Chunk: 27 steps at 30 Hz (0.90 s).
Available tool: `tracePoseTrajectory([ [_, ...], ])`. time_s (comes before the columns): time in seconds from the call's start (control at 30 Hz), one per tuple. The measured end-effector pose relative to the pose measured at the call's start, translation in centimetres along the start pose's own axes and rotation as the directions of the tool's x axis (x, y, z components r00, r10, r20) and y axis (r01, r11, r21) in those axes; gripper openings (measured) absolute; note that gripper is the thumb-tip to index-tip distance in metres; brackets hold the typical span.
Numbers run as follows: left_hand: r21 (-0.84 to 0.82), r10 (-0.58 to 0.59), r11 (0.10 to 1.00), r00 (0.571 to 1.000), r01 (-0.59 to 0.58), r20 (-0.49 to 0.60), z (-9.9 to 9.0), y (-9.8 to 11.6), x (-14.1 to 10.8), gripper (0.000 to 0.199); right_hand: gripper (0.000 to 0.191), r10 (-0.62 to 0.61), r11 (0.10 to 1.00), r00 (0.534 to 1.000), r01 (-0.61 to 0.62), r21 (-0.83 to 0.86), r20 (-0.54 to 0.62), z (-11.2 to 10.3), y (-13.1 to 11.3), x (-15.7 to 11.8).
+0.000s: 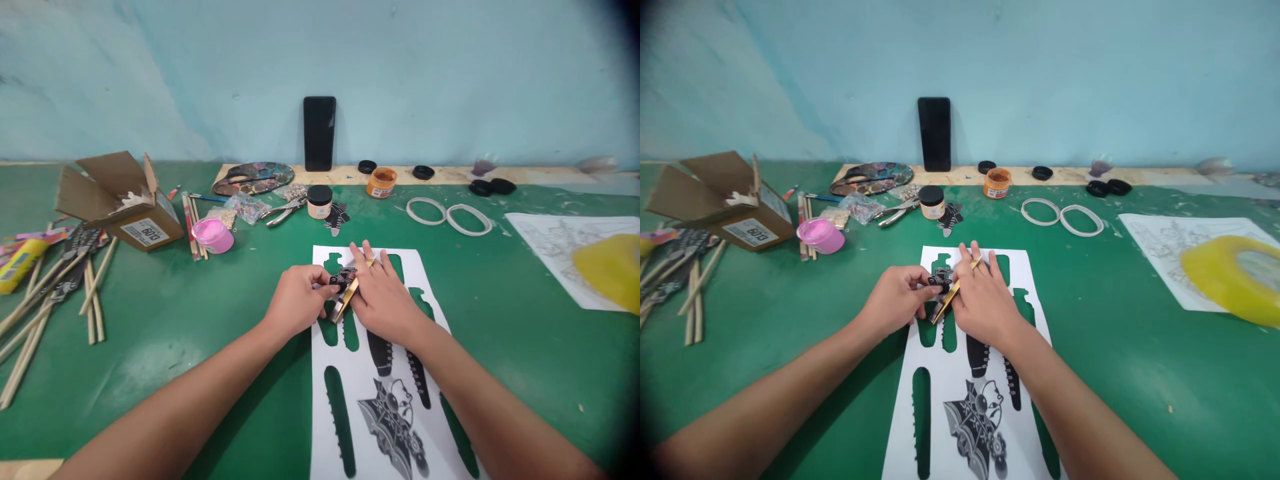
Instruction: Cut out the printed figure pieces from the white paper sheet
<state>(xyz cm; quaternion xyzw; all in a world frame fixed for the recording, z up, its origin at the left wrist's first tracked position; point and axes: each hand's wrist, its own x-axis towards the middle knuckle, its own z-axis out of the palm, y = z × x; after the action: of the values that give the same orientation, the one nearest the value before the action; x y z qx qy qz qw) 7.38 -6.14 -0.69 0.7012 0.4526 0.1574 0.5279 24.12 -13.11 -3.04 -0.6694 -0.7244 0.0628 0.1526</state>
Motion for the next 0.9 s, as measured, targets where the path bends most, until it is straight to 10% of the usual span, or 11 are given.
tracePoseTrajectory([
  [0.2, 0.182, 0.115, 0.979, 0.985, -0.09, -0.133, 0.2, -0.2, 0.5, 0.008, 0.016, 0.16, 0.812, 0.966, -0.013, 0.583, -0.202, -1.3, 0.7, -0.2],
  [0.3, 0.351, 0.207, 0.926, 0.964, -0.137, -0.169, 0.5, 0.1, 0.5, 0.037, 0.02, 0.36, 0.576, 0.894, 0.013, 0.818, -0.268, -1.9, 0.8, -0.3],
  [0.43, 0.551, 0.255, 0.825, 0.952, -0.124, -0.167, 0.8, 0.3, 0.0, 0.048, 0.039, 0.394, 0.37, 0.908, -0.014, 0.929, -0.143, -2.0, 0.4, -0.3],
  [0.7, 0.701, 0.601, 0.493, 0.784, -0.515, 0.153, -1.1, -1.3, 0.9, 0.021, 0.027, 0.323, 0.471, 0.945, -0.199, 0.859, 0.042, -2.7, 0.3, -0.1],
  [0.9, 0.619, 0.541, 0.424, 0.733, -0.661, 0.413, -2.3, -1.5, 1.5, 0.033, 0.013, 0.306, 0.485, 0.95, -0.213, 0.848, 0.064, -2.8, 0.2, 0.0],
])
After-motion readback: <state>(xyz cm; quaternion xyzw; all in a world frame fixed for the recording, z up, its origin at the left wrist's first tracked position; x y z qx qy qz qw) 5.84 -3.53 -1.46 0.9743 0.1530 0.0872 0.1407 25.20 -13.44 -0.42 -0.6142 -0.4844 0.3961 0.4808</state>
